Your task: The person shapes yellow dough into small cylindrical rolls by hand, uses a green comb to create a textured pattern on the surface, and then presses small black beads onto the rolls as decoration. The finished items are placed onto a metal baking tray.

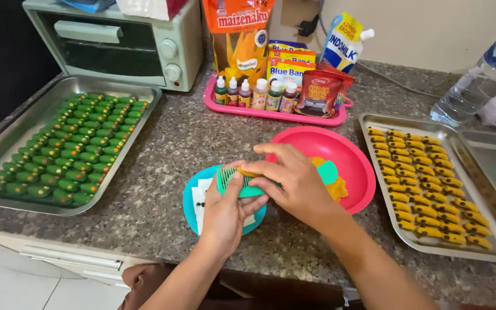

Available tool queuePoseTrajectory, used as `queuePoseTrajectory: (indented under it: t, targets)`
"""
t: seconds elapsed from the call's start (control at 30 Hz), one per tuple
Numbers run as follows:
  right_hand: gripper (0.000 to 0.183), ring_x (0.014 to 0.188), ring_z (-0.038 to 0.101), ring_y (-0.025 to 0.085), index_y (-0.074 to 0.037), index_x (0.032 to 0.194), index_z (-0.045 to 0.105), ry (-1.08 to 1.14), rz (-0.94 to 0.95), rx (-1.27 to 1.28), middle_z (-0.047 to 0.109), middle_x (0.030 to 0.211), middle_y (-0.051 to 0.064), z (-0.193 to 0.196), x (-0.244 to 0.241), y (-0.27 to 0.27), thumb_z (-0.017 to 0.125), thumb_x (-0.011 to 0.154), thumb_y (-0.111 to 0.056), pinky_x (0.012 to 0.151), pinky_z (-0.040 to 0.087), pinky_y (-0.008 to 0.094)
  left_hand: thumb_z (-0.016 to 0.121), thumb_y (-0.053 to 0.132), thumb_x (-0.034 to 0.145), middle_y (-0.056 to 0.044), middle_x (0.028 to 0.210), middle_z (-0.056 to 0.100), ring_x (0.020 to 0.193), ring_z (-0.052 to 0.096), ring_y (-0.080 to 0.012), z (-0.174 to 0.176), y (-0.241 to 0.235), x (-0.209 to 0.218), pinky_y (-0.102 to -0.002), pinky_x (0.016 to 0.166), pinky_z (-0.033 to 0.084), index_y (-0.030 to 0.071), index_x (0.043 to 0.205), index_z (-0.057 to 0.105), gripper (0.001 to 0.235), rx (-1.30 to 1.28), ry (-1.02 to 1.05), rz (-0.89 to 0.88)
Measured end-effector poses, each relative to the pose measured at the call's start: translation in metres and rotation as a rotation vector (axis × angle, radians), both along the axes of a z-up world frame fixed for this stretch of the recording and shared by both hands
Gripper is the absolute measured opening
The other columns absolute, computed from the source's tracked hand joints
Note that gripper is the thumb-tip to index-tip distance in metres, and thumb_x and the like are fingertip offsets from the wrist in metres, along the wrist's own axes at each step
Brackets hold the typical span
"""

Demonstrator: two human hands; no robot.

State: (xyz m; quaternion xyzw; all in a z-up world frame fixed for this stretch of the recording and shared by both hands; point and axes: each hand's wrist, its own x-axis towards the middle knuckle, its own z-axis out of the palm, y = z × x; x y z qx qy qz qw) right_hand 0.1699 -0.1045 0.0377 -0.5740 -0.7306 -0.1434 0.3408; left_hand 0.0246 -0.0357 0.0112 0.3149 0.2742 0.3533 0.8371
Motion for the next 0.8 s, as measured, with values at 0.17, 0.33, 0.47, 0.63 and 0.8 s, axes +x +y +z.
queuePoseTrajectory:
  t: [0.17, 0.33, 0.47, 0.63, 0.8]
  targets:
    - [0.022, 0.104, 0.070, 0.031, -0.022, 0.119, 0.073, 0.038, -0.076, 0.011, 0.066, 0.117, 0.007, -0.007, -0.005, 0.005, 0.068, 0.099, -0.030, 0.089, 0.056, 0.043, 0.049, 0.021, 0.103, -0.024, 0.101, 0.072, 0.084, 0.075, -0.0392, -0.018, 0.005, 0.005, -0.051, 0.078, 0.064, 0.006, 0.136, 0.053, 0.037, 0.046, -0.120, 0.006]
    - [0.016, 0.096, 0.071, 0.028, -0.019, 0.112, 0.073, 0.054, -0.131, 0.040, 0.067, 0.103, 0.005, 0.000, -0.004, 0.003, 0.065, 0.102, -0.029, 0.085, 0.057, 0.038, 0.047, 0.023, 0.103, -0.026, 0.109, 0.071, 0.092, 0.074, -0.0380, -0.012, 0.002, 0.005, -0.050, 0.083, 0.063, 0.005, 0.142, 0.048, 0.043, 0.095, -0.116, -0.045]
    - [0.017, 0.091, 0.069, 0.038, -0.013, 0.111, 0.071, 0.095, -0.381, -0.022, 0.066, 0.093, 0.012, 0.009, 0.027, -0.003, 0.061, 0.104, -0.024, 0.082, 0.055, 0.049, 0.037, 0.024, 0.104, -0.028, 0.141, 0.052, 0.122, 0.063, -0.0409, 0.006, 0.006, -0.004, -0.049, 0.098, 0.056, 0.005, 0.153, 0.026, 0.054, 0.228, -0.123, -0.085]
    - [0.019, 0.095, 0.071, 0.041, -0.025, 0.113, 0.071, 0.141, -0.858, -0.281, 0.073, 0.090, 0.012, -0.018, 0.113, -0.005, 0.059, 0.103, -0.036, 0.085, 0.054, 0.057, 0.037, 0.025, 0.103, -0.021, 0.145, 0.051, 0.123, 0.061, -0.0349, 0.005, 0.024, -0.013, -0.047, 0.101, 0.053, 0.010, 0.150, 0.032, 0.050, 0.205, -0.139, 0.020]
    - [0.020, 0.094, 0.074, 0.041, -0.024, 0.104, 0.078, 0.224, -0.983, -0.377, 0.077, 0.084, 0.011, -0.023, 0.113, -0.004, 0.065, 0.097, -0.037, 0.084, 0.055, 0.054, 0.042, 0.025, 0.101, -0.015, 0.143, 0.056, 0.121, 0.061, -0.0300, 0.003, 0.025, -0.012, -0.043, 0.100, 0.053, 0.013, 0.144, 0.041, 0.045, 0.147, -0.133, 0.054]
